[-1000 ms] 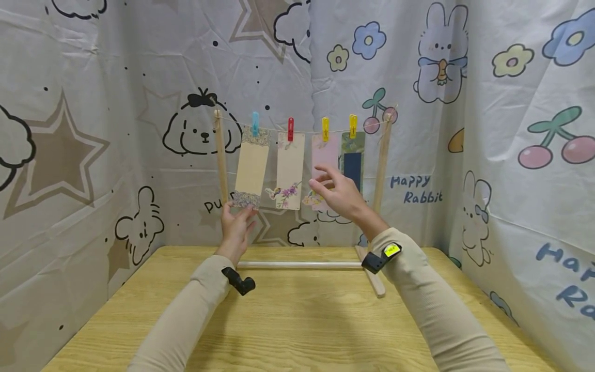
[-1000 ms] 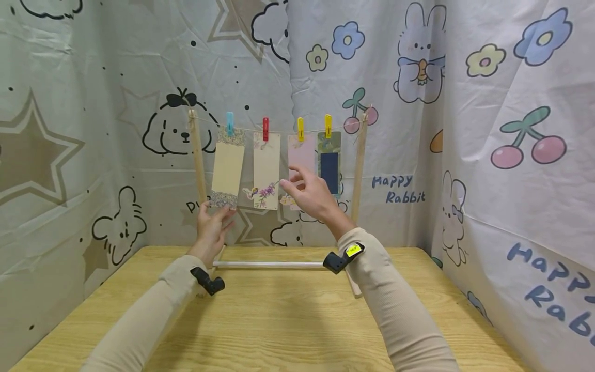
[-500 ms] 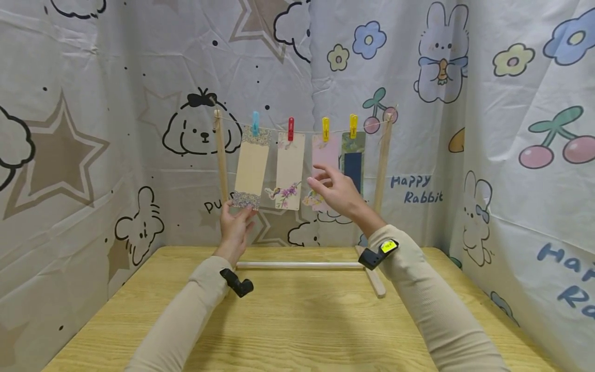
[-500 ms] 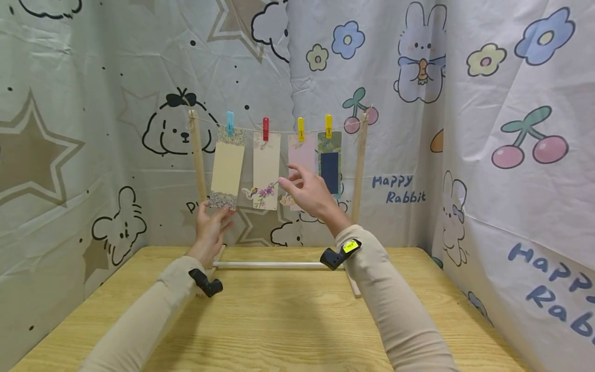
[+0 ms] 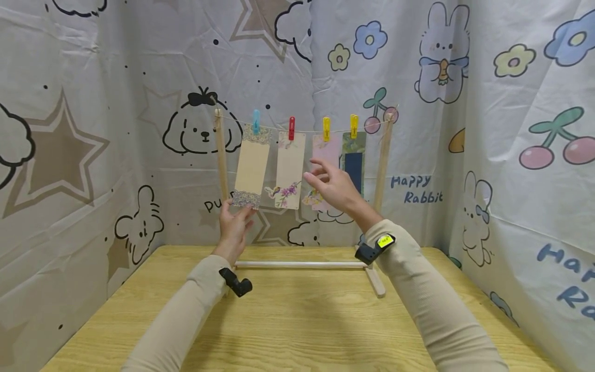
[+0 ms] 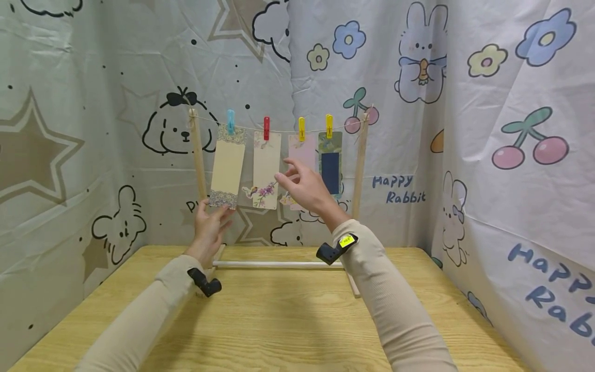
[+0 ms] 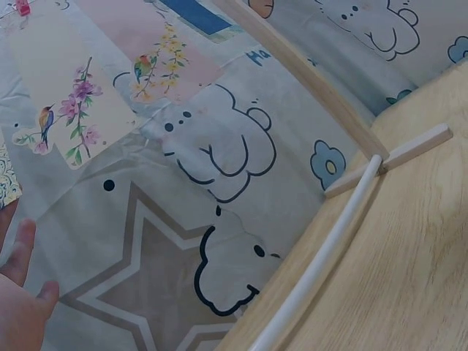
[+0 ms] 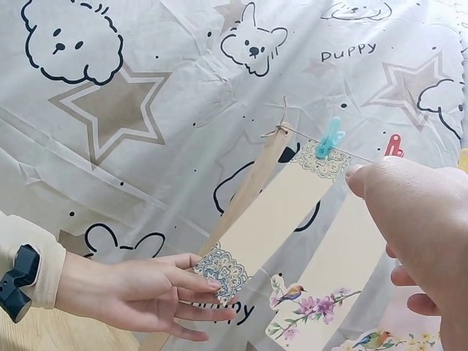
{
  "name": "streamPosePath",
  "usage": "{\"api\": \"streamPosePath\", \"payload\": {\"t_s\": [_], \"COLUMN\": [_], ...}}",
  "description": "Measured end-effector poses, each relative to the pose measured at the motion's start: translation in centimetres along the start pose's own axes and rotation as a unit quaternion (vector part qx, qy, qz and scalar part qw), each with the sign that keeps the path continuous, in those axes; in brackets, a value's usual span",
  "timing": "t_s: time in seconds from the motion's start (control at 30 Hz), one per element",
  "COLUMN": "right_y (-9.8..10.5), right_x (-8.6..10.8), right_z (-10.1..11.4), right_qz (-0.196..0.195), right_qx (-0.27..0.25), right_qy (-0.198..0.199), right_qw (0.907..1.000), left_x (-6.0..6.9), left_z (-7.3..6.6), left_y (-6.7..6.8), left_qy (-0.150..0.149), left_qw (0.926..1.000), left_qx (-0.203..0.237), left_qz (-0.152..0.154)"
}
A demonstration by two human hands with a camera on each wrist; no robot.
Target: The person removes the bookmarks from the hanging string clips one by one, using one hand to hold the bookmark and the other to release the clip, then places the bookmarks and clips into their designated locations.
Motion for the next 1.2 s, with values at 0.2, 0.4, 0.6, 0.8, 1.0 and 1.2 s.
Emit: {"api": "streamPosePath", "payload": {"t_s": [0.2, 0.4, 0.6, 0.8, 1.0, 1.2], "right_y": [-0.3, -0.4, -0.6, -0.5, -0.6, -0.7], "right_x": [-0.3, -0.6, -1.1, -1.7, -2.0, -2.3], "right_z": [0.3, 0.2, 0.3, 0.6, 0.9, 0.9], "right_qz": [0.007, 0.009, 0.008, 0.003, 0.006, 0.005], "right_qx": [-0.011, -0.018, -0.024, -0.023, -0.024, -0.033], "right_qy": [-0.003, -0.007, -0.008, -0.004, 0.001, 0.000], "right_qw": [0.9999, 0.9998, 0.9996, 0.9997, 0.9997, 0.9994], "left_x": [-0.1, -0.1, 0.1, 0.2, 0.2, 0.0], "left_z": [0.1, 0.4, 0.4, 0.3, 0.3, 0.3], "left_y": [0.2, 0.5, 0.6, 0.3, 0.1, -0.4], "left_qy": [0.002, 0.007, 0.016, 0.022, 0.025, 0.034], "left_qw": [0.9999, 0.9997, 0.9996, 0.9992, 0.9990, 0.9981], "left_qx": [-0.011, -0.021, -0.023, -0.032, -0.036, -0.047], "left_qz": [-0.001, -0.006, -0.006, 0.007, 0.009, 0.020]}}
Point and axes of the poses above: each hand's wrist, its own x-axis away from the middle knuckle, its own y-axis out of the back of the hand, z = x × y, the point moved 6 cm from there along -x, towards the middle knuckle, and after that the axes turned 11 degrees about y, right-handed, at the moved point
